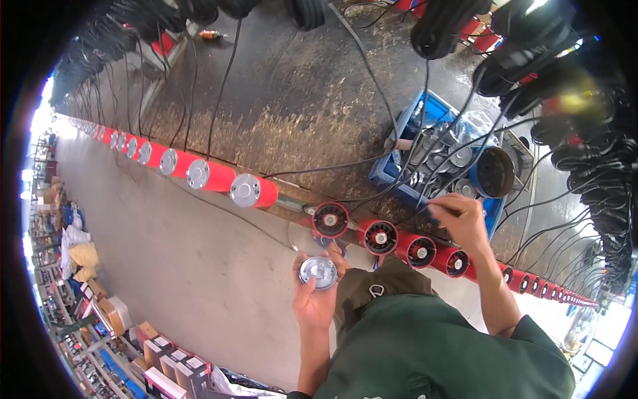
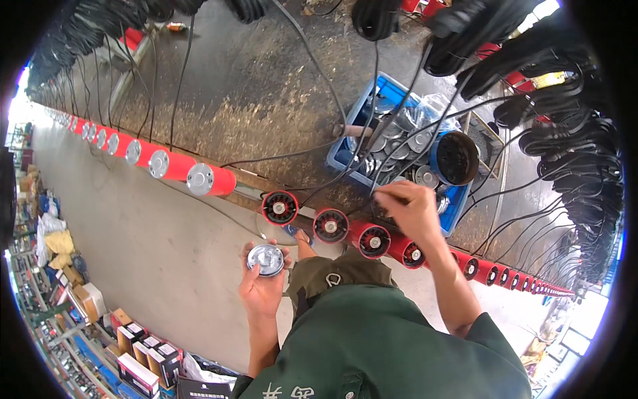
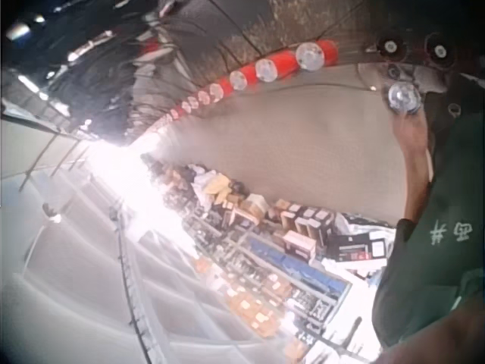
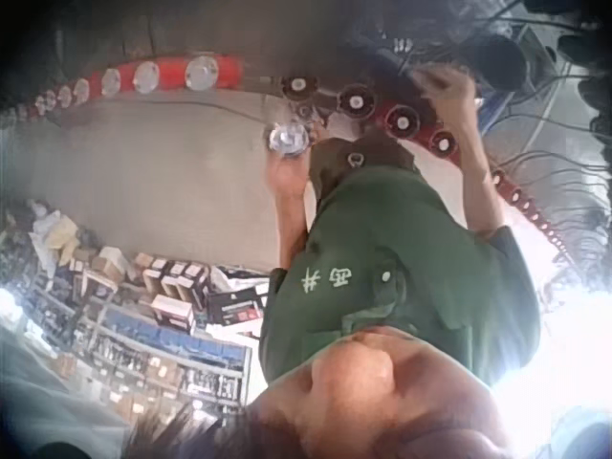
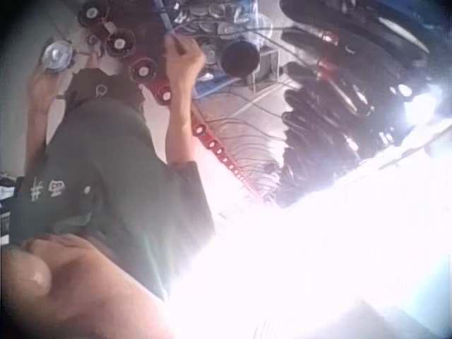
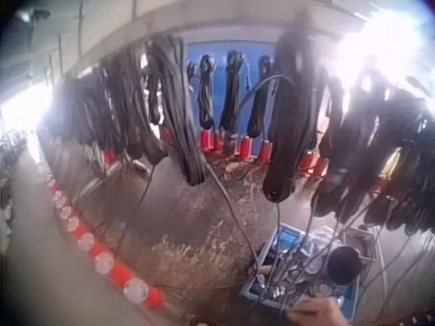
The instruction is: The person attaches metal plates to red cylindrical housings using a hammer and inserts small components into the housings with a manual screwdriver.
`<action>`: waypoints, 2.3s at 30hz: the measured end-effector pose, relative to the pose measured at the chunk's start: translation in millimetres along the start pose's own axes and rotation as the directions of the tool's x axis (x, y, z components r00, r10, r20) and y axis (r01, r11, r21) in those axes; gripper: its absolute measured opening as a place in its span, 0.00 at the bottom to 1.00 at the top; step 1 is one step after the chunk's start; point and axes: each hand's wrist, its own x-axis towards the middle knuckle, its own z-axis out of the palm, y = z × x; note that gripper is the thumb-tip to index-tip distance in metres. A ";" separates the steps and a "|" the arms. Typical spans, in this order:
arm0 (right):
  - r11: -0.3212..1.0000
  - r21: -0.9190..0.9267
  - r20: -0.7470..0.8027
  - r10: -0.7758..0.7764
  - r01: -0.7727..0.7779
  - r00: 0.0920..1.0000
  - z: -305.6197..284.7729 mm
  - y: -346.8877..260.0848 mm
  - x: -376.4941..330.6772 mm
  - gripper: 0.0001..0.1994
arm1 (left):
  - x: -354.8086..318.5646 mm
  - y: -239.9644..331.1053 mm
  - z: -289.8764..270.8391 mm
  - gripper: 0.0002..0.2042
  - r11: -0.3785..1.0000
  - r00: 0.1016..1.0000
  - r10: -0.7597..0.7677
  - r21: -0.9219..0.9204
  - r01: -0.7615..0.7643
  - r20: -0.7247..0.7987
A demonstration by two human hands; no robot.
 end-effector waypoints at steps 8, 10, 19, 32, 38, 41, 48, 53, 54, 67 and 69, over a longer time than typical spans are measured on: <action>0.964 -0.021 0.160 -0.259 0.265 0.953 132.9 -26.6 22.7 0.09 | 32.2 31.7 -5.6 0.26 0.999 0.998 -0.040 0.014 0.041 -0.041; 0.848 -0.103 0.179 -0.498 0.520 0.848 153.5 -22.6 28.8 0.09 | 37.9 39.4 -2.1 0.27 0.995 0.997 -0.044 0.088 0.048 -0.057; 0.794 -0.215 0.249 -0.519 0.569 0.818 177.4 -11.5 35.7 0.23 | 55.2 52.9 2.4 0.27 0.985 0.989 -0.090 0.135 0.105 -0.117; 0.793 -0.181 0.255 -0.534 0.582 0.806 178.3 -7.4 40.2 0.24 | 63.4 45.6 15.5 0.26 0.977 0.989 -0.123 0.167 0.135 -0.083; 0.799 -0.185 0.207 -0.537 0.572 0.818 171.6 -26.8 37.9 0.24 | 60.2 47.4 19.6 0.24 0.975 0.990 -0.122 0.180 0.132 -0.065; 0.796 -0.163 0.173 -0.559 0.583 0.811 158.3 -45.4 23.6 0.23 | 59.0 47.8 18.9 0.22 0.980 0.992 -0.123 0.153 0.126 -0.033; 0.668 -0.138 0.342 -0.660 0.731 0.669 149.0 -55.2 8.7 0.23 | 54.0 39.9 20.4 0.26 0.946 0.947 -0.300 0.090 0.311 -0.118; 0.930 -0.083 0.221 -0.334 0.359 0.916 139.7 -48.2 13.0 0.19 | 60.4 43.3 20.9 0.25 0.737 0.946 -0.320 0.613 0.285 -0.054; 0.986 -0.055 0.215 -0.142 0.157 0.966 136.5 -48.0 13.6 0.19 | 63.2 43.8 20.5 0.24 0.559 0.968 -0.239 0.803 0.205 -0.081; 0.991 0.012 0.404 0.119 -0.135 0.907 147.8 -39.6 47.6 0.19 | 108.9 25.1 14.1 0.49 0.102 0.894 0.097 0.890 -0.445 0.437; 0.991 0.018 0.405 0.115 -0.134 0.907 146.1 -38.6 47.9 0.18 | 110.1 23.9 13.3 0.47 0.109 0.890 0.096 0.884 -0.455 0.446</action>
